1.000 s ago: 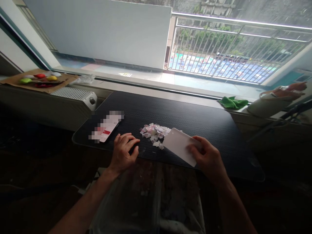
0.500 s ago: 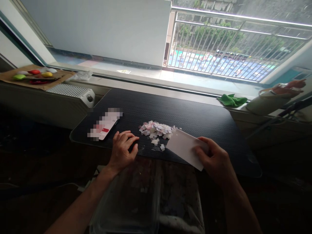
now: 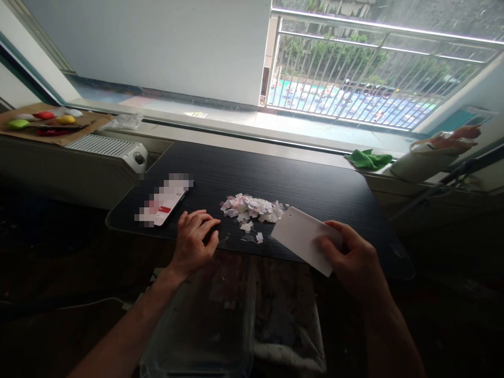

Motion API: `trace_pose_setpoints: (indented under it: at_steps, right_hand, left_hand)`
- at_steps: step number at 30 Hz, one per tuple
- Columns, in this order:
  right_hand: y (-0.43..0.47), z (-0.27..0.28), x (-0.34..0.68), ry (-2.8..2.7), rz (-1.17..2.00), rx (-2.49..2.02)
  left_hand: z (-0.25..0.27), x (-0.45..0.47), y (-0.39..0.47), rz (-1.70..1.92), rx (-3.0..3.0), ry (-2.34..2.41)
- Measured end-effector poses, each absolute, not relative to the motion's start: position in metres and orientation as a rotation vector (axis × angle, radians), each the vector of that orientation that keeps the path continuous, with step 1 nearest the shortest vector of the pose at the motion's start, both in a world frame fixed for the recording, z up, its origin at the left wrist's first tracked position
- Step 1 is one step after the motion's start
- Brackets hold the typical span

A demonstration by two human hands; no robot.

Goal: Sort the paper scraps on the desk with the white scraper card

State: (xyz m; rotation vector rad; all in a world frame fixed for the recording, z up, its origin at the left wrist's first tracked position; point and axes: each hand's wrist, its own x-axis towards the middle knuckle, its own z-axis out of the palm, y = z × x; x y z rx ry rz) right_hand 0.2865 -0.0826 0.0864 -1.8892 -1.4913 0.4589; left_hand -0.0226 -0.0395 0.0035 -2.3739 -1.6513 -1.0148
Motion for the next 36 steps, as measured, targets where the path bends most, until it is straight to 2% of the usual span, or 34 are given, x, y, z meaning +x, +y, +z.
trace_pose_setpoints:
  at_steps: [8,36]
  right_hand:
    - [-0.079,0.084,0.269,-1.519,0.489,-1.849]
    - [-0.088,0.090,0.300,-1.519,0.594,-1.883]
  left_hand:
    - [0.003,-0.023,-0.040,-1.011,-2.369,-1.674]
    - [0.004,-0.023,-0.039,-0.996,-2.366,-1.682]
